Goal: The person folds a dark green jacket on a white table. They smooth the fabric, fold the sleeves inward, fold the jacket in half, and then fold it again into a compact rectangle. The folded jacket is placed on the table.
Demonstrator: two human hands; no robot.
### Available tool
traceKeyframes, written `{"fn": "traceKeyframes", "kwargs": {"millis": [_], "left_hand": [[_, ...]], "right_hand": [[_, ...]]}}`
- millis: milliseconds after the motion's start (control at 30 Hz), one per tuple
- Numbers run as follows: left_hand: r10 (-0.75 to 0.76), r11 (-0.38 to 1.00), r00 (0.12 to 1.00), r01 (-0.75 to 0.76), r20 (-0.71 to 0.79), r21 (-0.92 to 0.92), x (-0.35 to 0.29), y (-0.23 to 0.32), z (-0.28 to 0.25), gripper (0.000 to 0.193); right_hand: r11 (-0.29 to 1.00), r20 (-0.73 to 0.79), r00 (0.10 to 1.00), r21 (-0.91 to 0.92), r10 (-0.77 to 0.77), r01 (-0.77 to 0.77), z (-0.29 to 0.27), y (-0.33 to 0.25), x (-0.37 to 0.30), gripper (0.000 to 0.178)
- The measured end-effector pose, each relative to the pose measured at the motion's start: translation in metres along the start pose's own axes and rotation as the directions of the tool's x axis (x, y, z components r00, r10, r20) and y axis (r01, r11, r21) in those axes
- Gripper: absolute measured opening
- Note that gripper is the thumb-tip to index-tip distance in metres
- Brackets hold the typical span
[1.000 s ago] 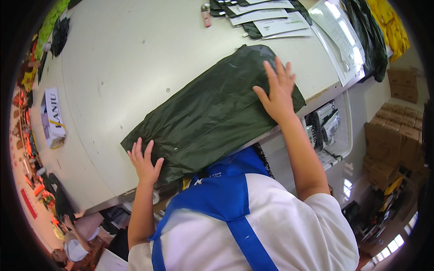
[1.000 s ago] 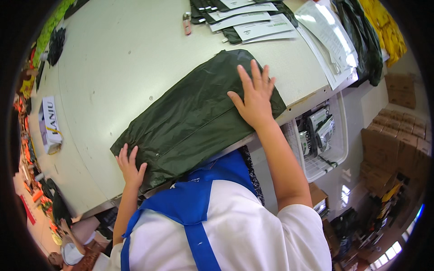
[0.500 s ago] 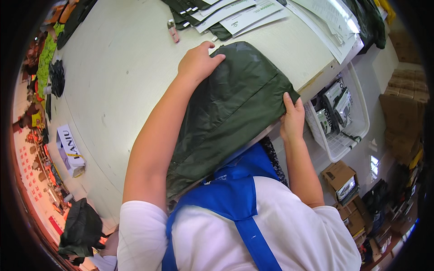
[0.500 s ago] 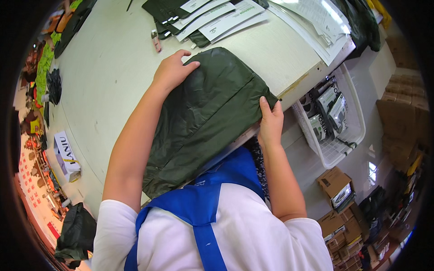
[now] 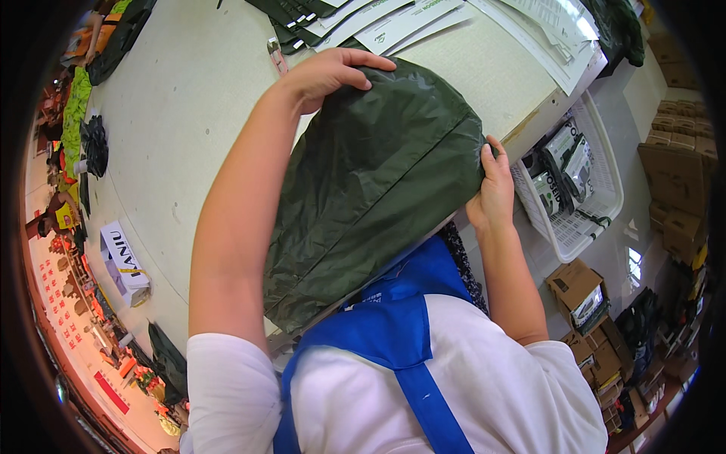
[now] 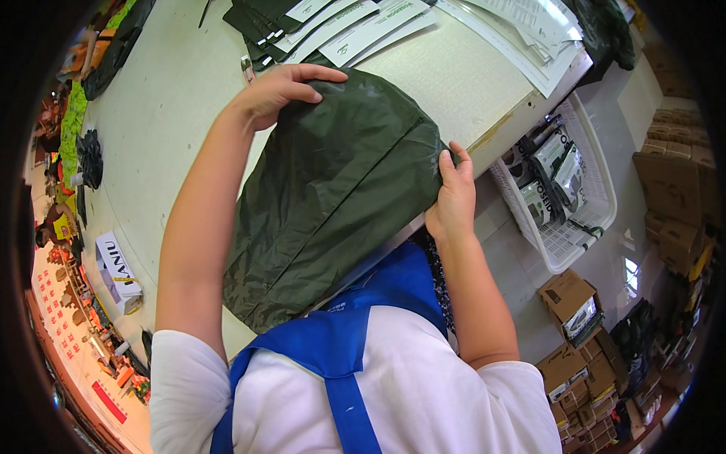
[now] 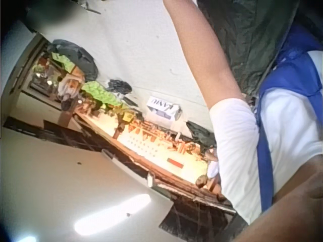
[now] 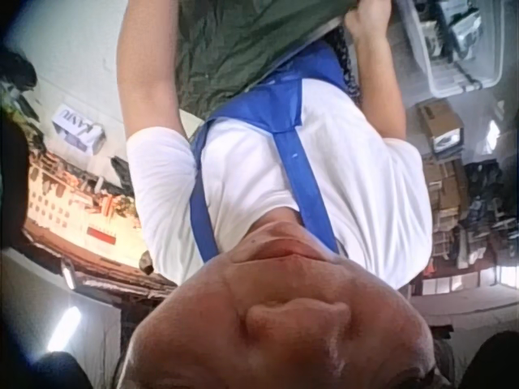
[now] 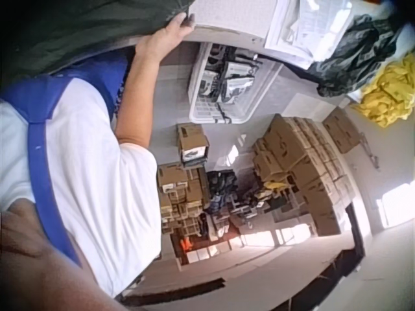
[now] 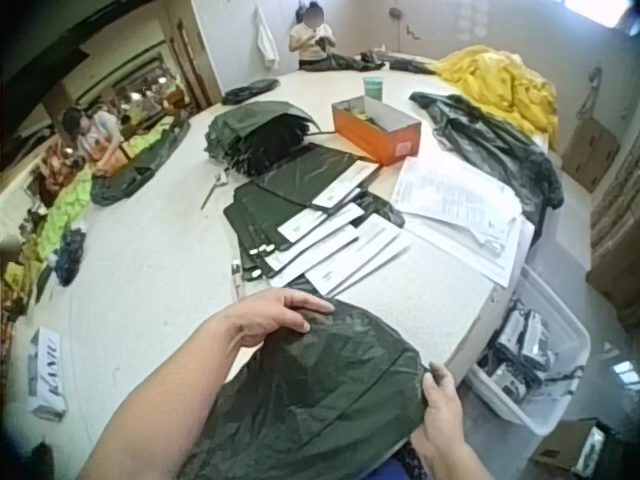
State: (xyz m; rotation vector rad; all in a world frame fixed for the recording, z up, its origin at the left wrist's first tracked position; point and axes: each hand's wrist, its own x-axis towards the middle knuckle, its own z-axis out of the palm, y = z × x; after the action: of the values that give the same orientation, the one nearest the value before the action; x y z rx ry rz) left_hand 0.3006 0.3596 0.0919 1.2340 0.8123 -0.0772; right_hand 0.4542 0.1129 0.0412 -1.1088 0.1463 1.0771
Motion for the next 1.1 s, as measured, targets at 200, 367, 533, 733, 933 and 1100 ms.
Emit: {"fn": "traceKeyframes", "kwargs": {"millis": [200,367,533,733,933,1100], "left_hand": [[0.066,0.826,0.995,-0.017,-0.068,0.563,-0.041,0.025,0.001,0.036],[0.207,0.537,0.978,-0.117,0.004,0.835,-0.046,0.035,0.008,0.016],[0.004,0.819,1.000,-0.013,0.017,0.574,-0.009,0.012,-0.007,0.017],[0.173,0.804,0.945,0.026,-0.276,0.594,0.033,-0.051,-0.007,0.032],[0.316,0.762,0.850,0.038,-0.422,0.646,0.029,-0.062,0.008,0.036],[0.599,0.768,0.686,-0.346,-0.414,0.538,-0.006,-0.058,0.023,0.029]], "right_hand": [[0.890,0.262,0.960,-0.408,-0.101,0.205,-0.008,0.001,0.004,0.023],[0.453,0.470,0.883,-0.786,-0.006,0.421,0.010,-0.030,-0.015,0.029],[0.139,0.577,0.803,-0.791,-0.149,0.595,-0.002,-0.019,0.007,0.029],[0.044,0.391,0.913,-0.916,-0.121,0.398,0.019,-0.014,0.027,0.029],[-0.351,0.721,0.619,-0.693,-0.312,0.630,0.063,0.002,0.033,0.029],[-0.476,0.816,0.530,-0.570,-0.232,0.670,0.076,0.001,0.020,0.031]]}}
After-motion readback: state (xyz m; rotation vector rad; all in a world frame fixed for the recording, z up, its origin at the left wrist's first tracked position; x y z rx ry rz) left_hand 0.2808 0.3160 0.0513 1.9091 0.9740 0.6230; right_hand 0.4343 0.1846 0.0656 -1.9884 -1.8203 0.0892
